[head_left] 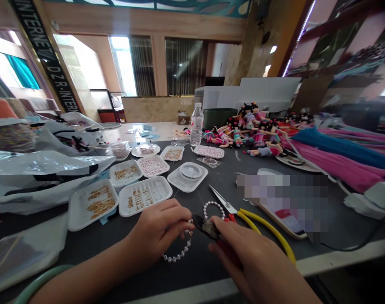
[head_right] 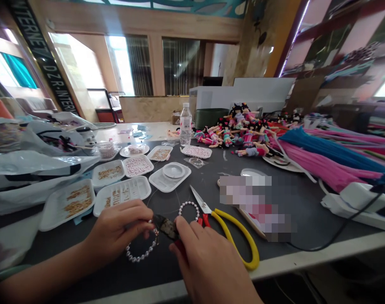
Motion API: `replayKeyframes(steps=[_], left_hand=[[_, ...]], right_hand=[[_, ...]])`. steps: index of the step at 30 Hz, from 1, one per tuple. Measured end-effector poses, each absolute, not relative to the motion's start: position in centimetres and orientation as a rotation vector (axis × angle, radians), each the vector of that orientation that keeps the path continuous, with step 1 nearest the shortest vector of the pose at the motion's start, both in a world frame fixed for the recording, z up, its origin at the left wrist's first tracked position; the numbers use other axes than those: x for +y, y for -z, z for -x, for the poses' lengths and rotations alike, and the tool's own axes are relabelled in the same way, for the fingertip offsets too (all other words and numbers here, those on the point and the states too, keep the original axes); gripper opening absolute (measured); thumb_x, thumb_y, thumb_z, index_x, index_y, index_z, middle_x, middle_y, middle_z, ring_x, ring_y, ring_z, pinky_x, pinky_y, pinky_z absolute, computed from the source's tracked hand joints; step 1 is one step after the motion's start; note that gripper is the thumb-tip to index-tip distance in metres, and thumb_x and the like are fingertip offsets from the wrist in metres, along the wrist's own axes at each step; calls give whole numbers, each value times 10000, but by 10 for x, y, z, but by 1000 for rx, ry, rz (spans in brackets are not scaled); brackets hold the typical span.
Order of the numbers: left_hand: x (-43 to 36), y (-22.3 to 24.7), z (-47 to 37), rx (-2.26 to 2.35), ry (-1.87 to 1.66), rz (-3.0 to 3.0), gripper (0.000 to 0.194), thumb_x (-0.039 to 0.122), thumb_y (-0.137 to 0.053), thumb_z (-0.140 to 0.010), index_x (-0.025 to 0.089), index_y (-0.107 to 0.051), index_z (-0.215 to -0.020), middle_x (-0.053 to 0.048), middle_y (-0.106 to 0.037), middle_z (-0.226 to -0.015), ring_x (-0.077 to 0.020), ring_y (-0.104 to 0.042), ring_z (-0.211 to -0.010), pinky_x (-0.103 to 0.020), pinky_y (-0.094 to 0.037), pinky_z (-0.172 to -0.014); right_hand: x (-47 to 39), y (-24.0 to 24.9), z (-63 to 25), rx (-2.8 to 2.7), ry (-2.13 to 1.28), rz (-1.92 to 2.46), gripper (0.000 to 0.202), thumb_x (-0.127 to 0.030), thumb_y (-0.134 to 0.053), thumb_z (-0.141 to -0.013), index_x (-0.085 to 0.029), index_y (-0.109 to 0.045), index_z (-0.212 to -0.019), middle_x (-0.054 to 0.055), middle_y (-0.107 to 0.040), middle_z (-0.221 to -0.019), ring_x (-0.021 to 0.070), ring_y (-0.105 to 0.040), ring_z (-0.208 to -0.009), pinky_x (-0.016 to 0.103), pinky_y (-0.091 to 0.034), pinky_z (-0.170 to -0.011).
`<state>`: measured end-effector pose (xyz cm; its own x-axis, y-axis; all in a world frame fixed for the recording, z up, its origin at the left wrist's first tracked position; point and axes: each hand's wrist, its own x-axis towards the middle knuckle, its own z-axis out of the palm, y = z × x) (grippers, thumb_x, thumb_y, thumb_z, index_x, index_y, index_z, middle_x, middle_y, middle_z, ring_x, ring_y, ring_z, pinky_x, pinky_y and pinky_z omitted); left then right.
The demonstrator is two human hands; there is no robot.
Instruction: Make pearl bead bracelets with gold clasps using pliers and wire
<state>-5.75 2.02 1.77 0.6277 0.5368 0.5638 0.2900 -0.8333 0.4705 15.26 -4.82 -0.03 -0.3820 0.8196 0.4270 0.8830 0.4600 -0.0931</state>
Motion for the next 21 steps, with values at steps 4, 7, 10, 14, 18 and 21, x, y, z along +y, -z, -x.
replayKeyframes(steps=[4,7,10,14,18,21], left_hand=[[19,-15,58,656,-1090,-2644,97,136,-493,-908,146,-572,-853,-8,-547,-746,-96,-529,-663,-177,-419,-623],[19,-13,58,681,-1104,-2697,101,129,-482,-912,137,-569,-860,-18,-552,-758,-104,-529,-669,-189,-423,-625],[19,-12,58,690,-1081,-2730,120,122,-474,-912,128,-577,-850,-19,-549,-736,-106,-516,-640,-199,-418,-599],[19,-12,57,695,-1080,-2740,147,132,-464,-915,122,-583,-830,-19,-540,-720,-112,-500,-621,-213,-413,-582],[19,-10,56,715,-1121,-2747,162,131,-461,-915,118,-592,-820,-20,-539,-707,-116,-498,-609,-223,-409,-572],[19,-10,58,736,-1116,-2742,167,124,-458,-912,113,-598,-820,-21,-537,-698,-119,-497,-601,-226,-406,-561]], right_hand=[[-46,3,-152,-2302,286,1407,293,-226,-485,-880,-175,-511,-1167,61,-725,-872,222,-693,-660,336,-581,-543],[-45,4,-152,-2300,377,1407,303,-248,-482,-886,-160,-504,-1175,70,-729,-861,232,-693,-656,349,-581,-525],[-43,6,-152,-2312,500,1380,338,-263,-478,-888,-132,-490,-1199,84,-727,-834,237,-687,-629,350,-570,-496],[-44,8,-151,-2335,605,1408,399,-251,-524,-856,-113,-480,-1228,81,-717,-835,228,-669,-601,341,-551,-480],[-46,7,-145,-2319,732,1474,443,-253,-582,-811,-111,-503,-1223,65,-699,-815,226,-645,-577,349,-523,-461],[-50,2,-138,-2297,823,1551,465,-248,-630,-777,-112,-538,-1211,45,-676,-766,224,-627,-559,364,-510,-466]])
